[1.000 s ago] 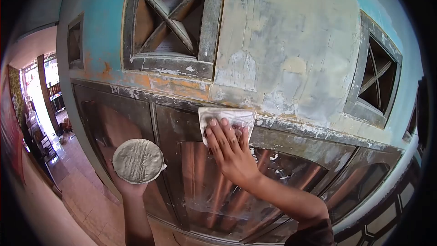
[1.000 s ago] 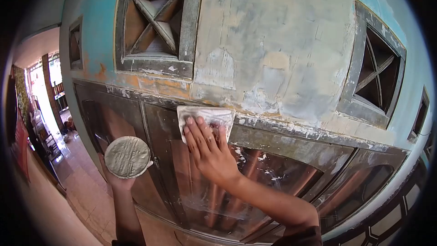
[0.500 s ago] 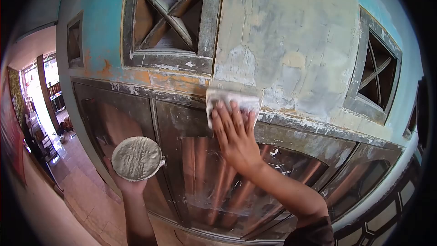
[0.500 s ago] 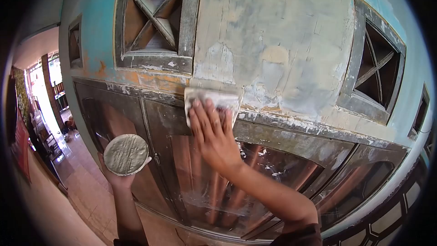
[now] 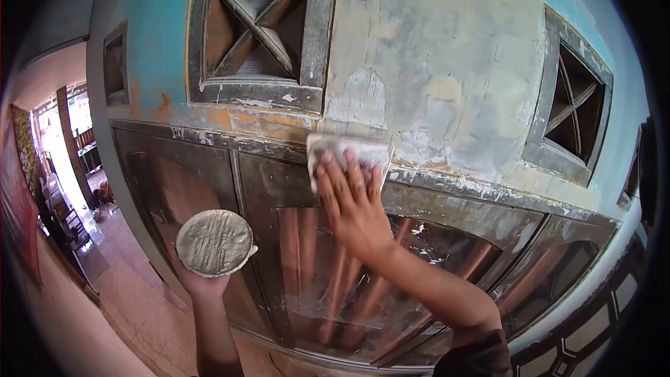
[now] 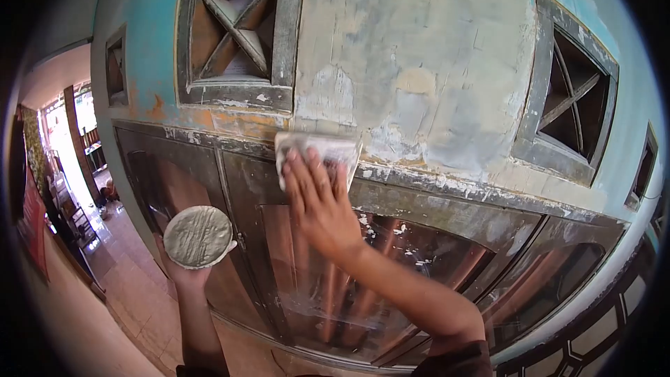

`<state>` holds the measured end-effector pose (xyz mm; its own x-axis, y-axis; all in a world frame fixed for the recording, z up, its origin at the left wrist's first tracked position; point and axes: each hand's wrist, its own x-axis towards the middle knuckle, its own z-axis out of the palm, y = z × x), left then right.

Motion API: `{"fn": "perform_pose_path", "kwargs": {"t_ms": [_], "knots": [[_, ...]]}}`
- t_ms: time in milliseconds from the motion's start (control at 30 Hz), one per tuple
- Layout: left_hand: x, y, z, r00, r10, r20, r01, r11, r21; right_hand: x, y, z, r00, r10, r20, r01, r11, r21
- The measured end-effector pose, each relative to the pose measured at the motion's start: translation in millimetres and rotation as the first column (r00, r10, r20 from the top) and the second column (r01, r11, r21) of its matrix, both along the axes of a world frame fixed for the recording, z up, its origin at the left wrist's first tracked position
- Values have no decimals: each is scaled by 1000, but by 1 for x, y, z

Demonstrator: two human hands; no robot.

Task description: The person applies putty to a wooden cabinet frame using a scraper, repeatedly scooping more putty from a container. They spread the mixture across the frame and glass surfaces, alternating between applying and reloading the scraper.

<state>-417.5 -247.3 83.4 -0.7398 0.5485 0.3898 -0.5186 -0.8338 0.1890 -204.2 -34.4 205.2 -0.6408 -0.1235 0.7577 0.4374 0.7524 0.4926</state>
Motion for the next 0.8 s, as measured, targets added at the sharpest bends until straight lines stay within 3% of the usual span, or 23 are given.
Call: {"fn": "perform_pose_path", "kwargs": {"t_ms": [167,333,400,500,633,733,800], "knots": [[10,5,8,998,-44,-54,44,999,13,-7,29,-4,992,-127,-12,127,988,87],[9,1,8,989,-83,-123,95,991,95,7,7,-19,999,40,35,-39,999,-24],[9,1,8,992,-30,121,31,1000,-5,6,1,-7,999,21,35,-22,1000,21],[10,6,7,993,-66,102,66,998,4,-8,17,9,994,-76,-72,76,997,1],[12,9,4,996,-78,52,78,997,15,-13,25,-15,979,-203,-34,206,975,84],[17,0,5,997,-80,1,80,997,3,-3,11,-28,991,-130,18,130,991,-5],[15,0,6,987,-48,151,54,998,-37,8,-7,-25,1000,-10,19,11,998,-59]]}}
